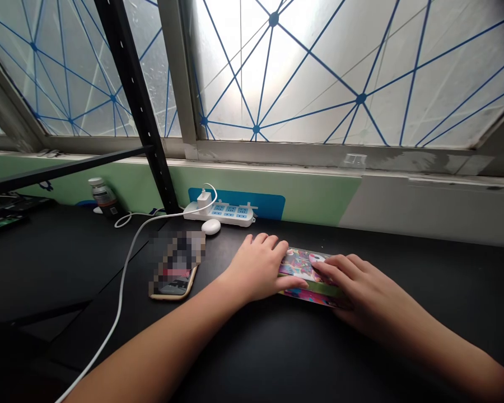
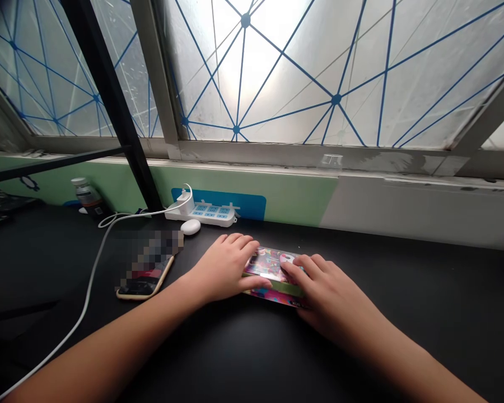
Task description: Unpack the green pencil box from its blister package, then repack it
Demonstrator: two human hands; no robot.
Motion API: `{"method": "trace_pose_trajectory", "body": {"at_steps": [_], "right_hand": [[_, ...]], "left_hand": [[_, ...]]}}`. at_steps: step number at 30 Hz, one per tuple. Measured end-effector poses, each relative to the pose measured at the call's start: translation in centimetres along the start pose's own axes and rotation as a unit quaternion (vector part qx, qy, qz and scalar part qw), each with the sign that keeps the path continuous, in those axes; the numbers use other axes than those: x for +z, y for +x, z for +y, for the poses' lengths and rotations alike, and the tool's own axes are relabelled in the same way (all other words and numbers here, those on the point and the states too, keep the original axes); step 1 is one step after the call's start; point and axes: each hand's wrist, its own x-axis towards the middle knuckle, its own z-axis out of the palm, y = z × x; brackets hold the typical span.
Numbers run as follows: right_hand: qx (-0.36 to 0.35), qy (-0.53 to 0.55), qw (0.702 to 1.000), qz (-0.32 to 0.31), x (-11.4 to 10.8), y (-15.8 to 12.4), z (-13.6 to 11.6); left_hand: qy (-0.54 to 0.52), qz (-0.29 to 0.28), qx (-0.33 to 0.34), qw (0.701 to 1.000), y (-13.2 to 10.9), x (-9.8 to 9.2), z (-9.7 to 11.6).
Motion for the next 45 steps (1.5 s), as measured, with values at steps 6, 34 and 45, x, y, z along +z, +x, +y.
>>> {"method": "trace_pose_trajectory", "body": {"at_steps": [6, 34, 45], "right_hand": [[-0.003, 0.023, 1.000, -0.017, 0.2, -0.1, 0.5], [0.104, 0.045, 0.992, 0.052, -0.3, -0.1, 3.6], [0.060, 0.030, 0.989, 0.131, -1.6, 0.2, 2.5]], "left_hand": [[-0.032, -0.029, -0.023, 0.999, 0.0, 1.0, -0.7], [0.034, 0.089, 0.012, 0.995, 0.3, -0.2, -0.2], [0.058, 0.117, 0.016, 0.991, 0.5, -1.6, -1.1]]}}
